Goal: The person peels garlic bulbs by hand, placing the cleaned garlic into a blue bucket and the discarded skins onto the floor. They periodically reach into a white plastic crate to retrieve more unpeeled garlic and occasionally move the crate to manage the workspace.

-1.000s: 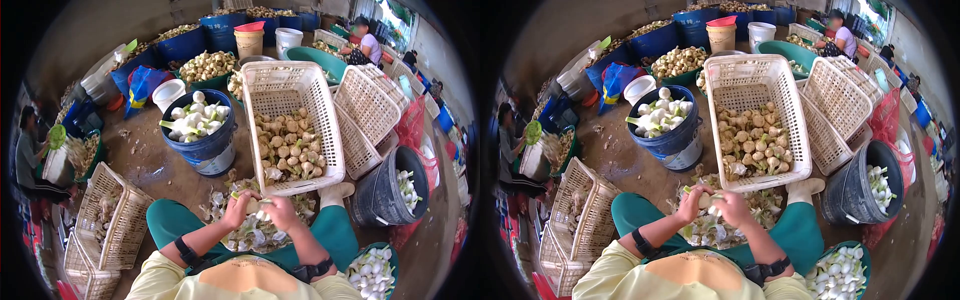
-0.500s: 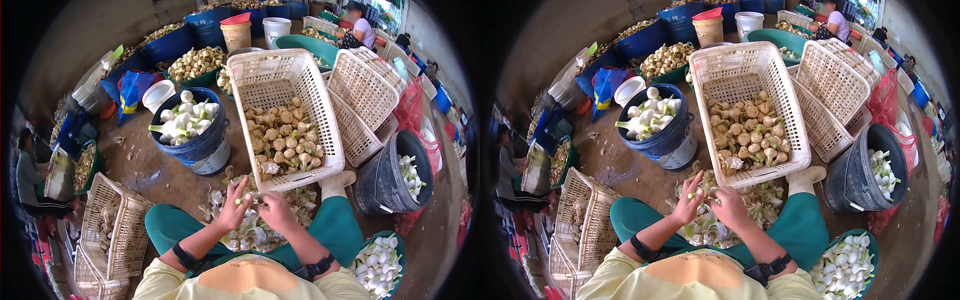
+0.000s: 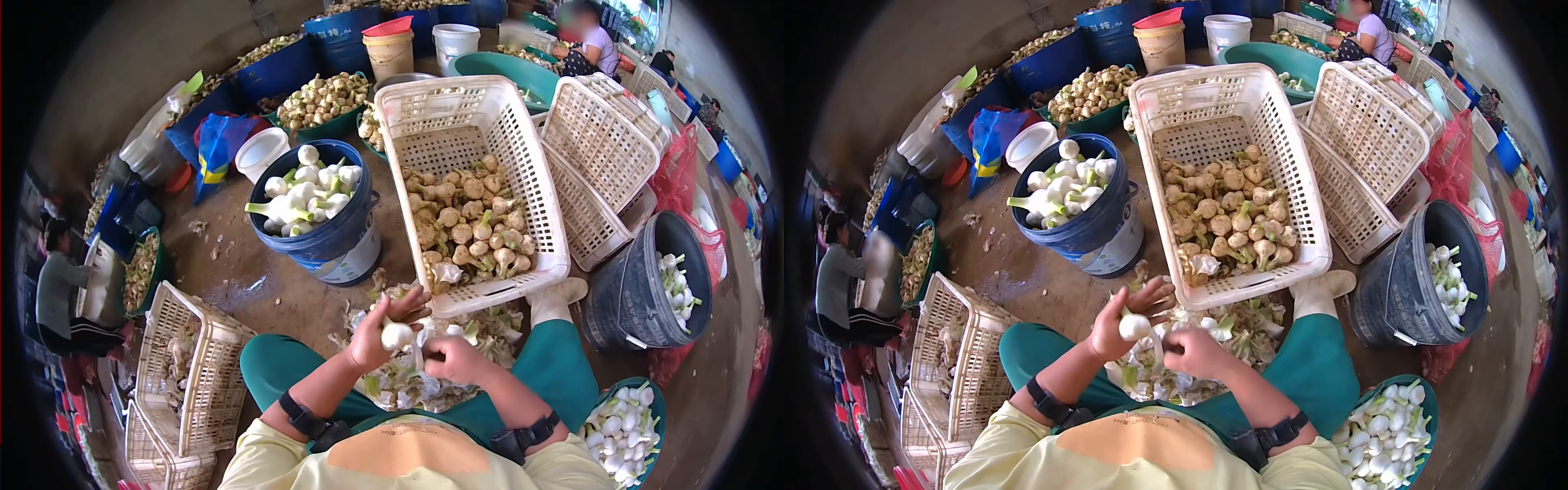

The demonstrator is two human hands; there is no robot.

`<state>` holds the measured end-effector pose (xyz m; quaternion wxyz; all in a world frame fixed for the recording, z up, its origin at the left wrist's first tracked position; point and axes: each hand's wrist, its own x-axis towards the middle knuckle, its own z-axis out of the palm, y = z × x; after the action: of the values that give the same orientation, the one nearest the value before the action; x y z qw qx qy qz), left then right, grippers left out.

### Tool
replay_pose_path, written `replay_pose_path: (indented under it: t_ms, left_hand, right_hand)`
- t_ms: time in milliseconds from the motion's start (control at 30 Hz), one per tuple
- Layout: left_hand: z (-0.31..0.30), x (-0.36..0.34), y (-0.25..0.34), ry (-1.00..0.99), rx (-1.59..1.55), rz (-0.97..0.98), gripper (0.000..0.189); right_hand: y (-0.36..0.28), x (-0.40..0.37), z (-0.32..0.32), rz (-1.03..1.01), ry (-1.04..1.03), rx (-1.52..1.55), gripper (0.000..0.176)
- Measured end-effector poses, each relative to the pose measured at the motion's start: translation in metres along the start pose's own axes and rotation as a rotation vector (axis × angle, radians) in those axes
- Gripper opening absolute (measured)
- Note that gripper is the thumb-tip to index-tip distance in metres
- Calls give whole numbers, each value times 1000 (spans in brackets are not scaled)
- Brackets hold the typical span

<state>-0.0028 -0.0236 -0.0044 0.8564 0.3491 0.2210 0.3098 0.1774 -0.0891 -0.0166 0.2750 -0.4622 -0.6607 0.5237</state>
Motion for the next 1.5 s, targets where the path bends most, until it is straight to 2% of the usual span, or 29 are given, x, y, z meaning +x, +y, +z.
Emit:
replay_pose_path:
  t_ms: [33,100,133,200,233,267,333,400,467,500,533,600,667,700,733,767,800,833,867,933,1033,1100,1133,1200,1233,1267,1333,1400,1500]
  left_hand:
    - [-2,2,2,34,-73,21,63]
    - [-4,4,12,124,-173,20,64]
    - [-6,4,14,124,-174,21,64]
    - [-9,6,14,173,-145,-7,63]
    - [-12,9,6,159,-89,55,62]
    - [-16,11,-2,134,367,127,63]
    - [-13,13,-25,146,935,303,65]
    - [-12,16,-28,16,951,386,83]
    - [-20,17,-19,33,928,443,83]
    - [-38,22,-18,83,905,389,83]
    - [-53,20,-19,143,893,335,83]
    - [-57,21,-24,159,810,287,79]
    - [-66,28,-39,167,739,263,77]
    - [-64,29,-38,176,734,200,76]
    - [-61,29,-36,182,766,168,75]
    - [-68,30,-41,170,782,167,75]
    - [-76,31,-46,159,802,172,74]
    - [-75,32,-45,169,779,163,74]
    - [-71,30,-42,181,755,151,74]
    - [-70,30,-38,223,733,142,72]
    - [-71,27,-34,193,692,102,71]
    - [-67,28,-32,174,627,84,75]
    - [-63,28,-30,172,622,88,75]
    - [-48,28,-22,97,1056,123,82]
    - [-34,27,-19,128,1178,263,95]
    - [-25,29,-16,129,1175,262,95]
    - [-12,23,-18,50,1407,603,101]
    - [-12,21,-30,161,1394,754,84]
    - [-12,7,-25,169,1516,783,75]
  right_hand:
    - [8,-4,6,-3,0,3,24]
    - [23,-5,13,128,-336,-298,30]
    - [29,-2,13,129,-337,-299,30]
    - [37,1,13,49,7,-367,45]
    - [20,5,10,110,68,83,58]
    - [7,12,14,60,99,700,60]
    - [-16,25,7,57,203,1079,47]
    - [0,27,-26,82,427,949,35]
    - [19,17,-96,-118,857,826,22]
    - [12,-22,-188,-397,887,790,24]
    - [-34,-39,-200,-602,1028,916,27]
    - [-29,-44,-227,-631,1482,1029,27]
    - [76,-27,-253,-243,1200,662,30]
    - [150,-2,-248,-206,1076,419,30]
    - [105,28,-217,307,920,-231,25]
    - [127,53,-207,398,530,-231,21]
    - [141,76,-194,576,135,-891,27]
    - [172,93,-185,605,31,-1117,26]
    - [165,98,-178,631,-41,-1280,24]
    - [176,113,-182,584,-142,-1348,23]
    - [152,106,-189,600,-227,-1341,26]
    - [130,90,-190,470,19,-1036,26]
    - [108,80,-183,472,18,-1042,26]
    - [48,58,-152,260,221,-556,27]
    - [25,47,-130,222,283,-265,28]
    - [10,39,-105,183,340,27,29]
    - [4,34,-53,-27,404,348,27]
    - [5,31,-21,18,396,598,21]
    - [1,32,3,26,465,751,24]
